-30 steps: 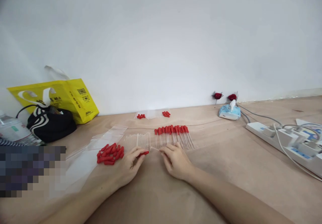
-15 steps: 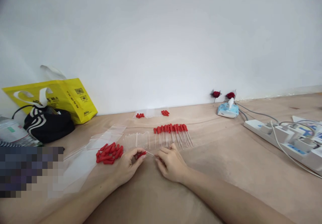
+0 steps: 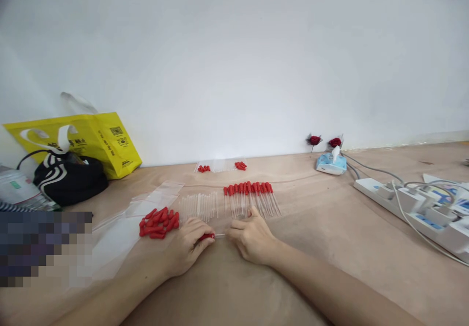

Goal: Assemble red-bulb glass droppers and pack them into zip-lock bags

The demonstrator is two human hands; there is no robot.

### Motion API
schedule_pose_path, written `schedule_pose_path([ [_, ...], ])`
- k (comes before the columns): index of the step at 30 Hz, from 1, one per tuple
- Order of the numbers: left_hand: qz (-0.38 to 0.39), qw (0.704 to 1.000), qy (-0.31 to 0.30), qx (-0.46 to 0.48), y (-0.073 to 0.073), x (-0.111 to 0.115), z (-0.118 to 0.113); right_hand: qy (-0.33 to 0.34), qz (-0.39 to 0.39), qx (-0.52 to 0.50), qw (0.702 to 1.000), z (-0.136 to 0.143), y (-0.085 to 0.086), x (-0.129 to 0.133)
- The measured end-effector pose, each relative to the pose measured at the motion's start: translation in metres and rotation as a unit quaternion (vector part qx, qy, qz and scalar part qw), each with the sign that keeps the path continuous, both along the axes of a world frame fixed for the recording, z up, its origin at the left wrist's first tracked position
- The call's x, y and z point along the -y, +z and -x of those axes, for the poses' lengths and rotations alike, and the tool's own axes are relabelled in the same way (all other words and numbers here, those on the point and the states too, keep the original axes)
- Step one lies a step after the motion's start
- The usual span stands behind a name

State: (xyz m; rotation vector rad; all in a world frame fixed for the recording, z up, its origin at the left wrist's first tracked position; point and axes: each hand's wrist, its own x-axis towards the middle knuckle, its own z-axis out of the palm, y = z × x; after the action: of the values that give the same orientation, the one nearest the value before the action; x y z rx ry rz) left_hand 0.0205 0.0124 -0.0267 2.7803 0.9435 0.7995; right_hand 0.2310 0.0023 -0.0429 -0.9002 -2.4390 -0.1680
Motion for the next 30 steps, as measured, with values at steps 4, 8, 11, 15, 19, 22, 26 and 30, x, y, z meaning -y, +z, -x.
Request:
schedule_pose_path([
  [4,-0.046,0.999,-0.005,-0.015,0.0003,0.0001,-0.0006,-0.004,-0.032,0.006,0.999,0.0011,0.0013,-0.0006],
  [8,-0.046,0.999,0.003,-0.006,-0.0015,0.0001,0.0000,-0.005,0.000,-0.014,1.000,0.0011,0.0032,0.0003],
  [11,-0.030,0.999,0.014,0.003,-0.0024,0.0004,0.0004,-0.009,0.022,-0.022,0.999,0.0013,0.0035,0.0008],
  [15,-0.035,0.999,0.005,0.003,-0.0022,0.0010,0.0001,-0.002,0.025,-0.006,1.000,0.0009,0.0037,0.0004],
  [19,-0.052,0.998,-0.011,-0.017,-0.0010,0.0013,-0.0009,0.010,-0.013,0.028,0.999,-0.0009,0.0049,-0.0020],
  [22,-0.063,0.997,-0.019,-0.040,0.0003,0.0012,-0.0013,0.023,-0.055,0.049,0.997,-0.0019,0.0041,-0.0044],
  [26,-0.058,0.997,-0.027,-0.043,0.0027,0.0007,-0.0010,0.032,-0.119,0.046,0.991,-0.0024,0.0003,-0.0068],
  [30,-0.057,0.996,-0.032,-0.055,0.0048,0.0008,-0.0006,0.046,-0.161,0.065,0.984,-0.0034,-0.0002,-0.0079],
])
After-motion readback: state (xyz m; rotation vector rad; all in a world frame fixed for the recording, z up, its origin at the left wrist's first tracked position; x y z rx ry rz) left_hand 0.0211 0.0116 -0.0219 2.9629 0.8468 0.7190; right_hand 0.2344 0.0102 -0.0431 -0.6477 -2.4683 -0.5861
